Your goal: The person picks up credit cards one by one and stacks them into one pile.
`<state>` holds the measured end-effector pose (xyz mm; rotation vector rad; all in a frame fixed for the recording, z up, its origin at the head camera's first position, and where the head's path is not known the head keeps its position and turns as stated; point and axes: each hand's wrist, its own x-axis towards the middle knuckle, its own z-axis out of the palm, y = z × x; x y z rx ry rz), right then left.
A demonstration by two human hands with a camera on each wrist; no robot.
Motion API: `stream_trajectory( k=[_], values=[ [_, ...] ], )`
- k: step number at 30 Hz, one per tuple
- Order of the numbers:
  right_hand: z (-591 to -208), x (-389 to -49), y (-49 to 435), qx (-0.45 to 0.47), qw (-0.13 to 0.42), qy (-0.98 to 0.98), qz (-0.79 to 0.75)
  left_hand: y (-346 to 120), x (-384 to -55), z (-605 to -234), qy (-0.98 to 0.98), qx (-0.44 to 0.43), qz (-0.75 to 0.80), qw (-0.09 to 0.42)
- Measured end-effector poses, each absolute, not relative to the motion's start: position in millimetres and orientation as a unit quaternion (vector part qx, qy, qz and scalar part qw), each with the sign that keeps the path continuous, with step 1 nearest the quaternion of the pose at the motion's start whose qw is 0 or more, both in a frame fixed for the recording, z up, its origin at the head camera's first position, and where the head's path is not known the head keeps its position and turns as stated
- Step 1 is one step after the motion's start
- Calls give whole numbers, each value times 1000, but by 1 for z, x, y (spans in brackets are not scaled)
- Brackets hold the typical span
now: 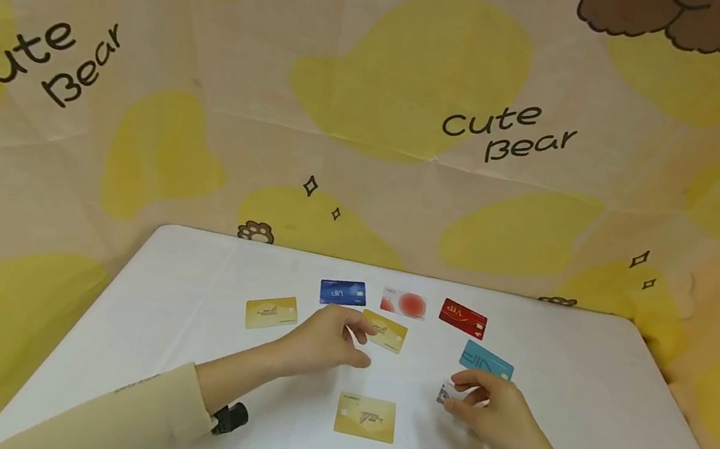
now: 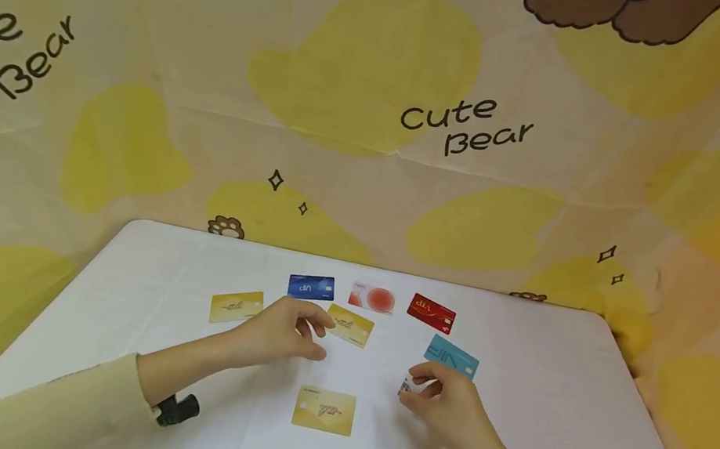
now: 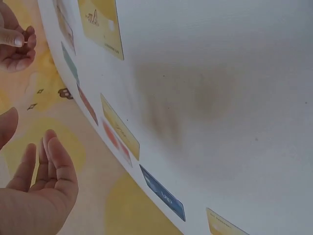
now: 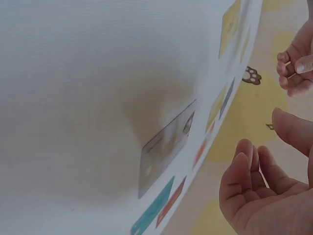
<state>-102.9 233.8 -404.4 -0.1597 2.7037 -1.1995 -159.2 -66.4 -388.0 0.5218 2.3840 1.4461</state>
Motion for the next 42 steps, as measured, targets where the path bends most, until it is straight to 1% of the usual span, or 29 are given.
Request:
stream_trajectory(
  k=[8,16,33,42],
  values=[
    [-407,-98,253,-30,88,914,-395,-54,-172,-388,827,196,504,154],
    [-411,-95,269,-20,79,916,-393,-41,-188,-395,816,206,515,165],
    [-420,-100,296,34,109,919,-378,-21,-212,-413,792,211,533,211],
    [-426,-101,304,47,110,916,-382,-4,-216,-416,778,232,538,228]
  ],
)
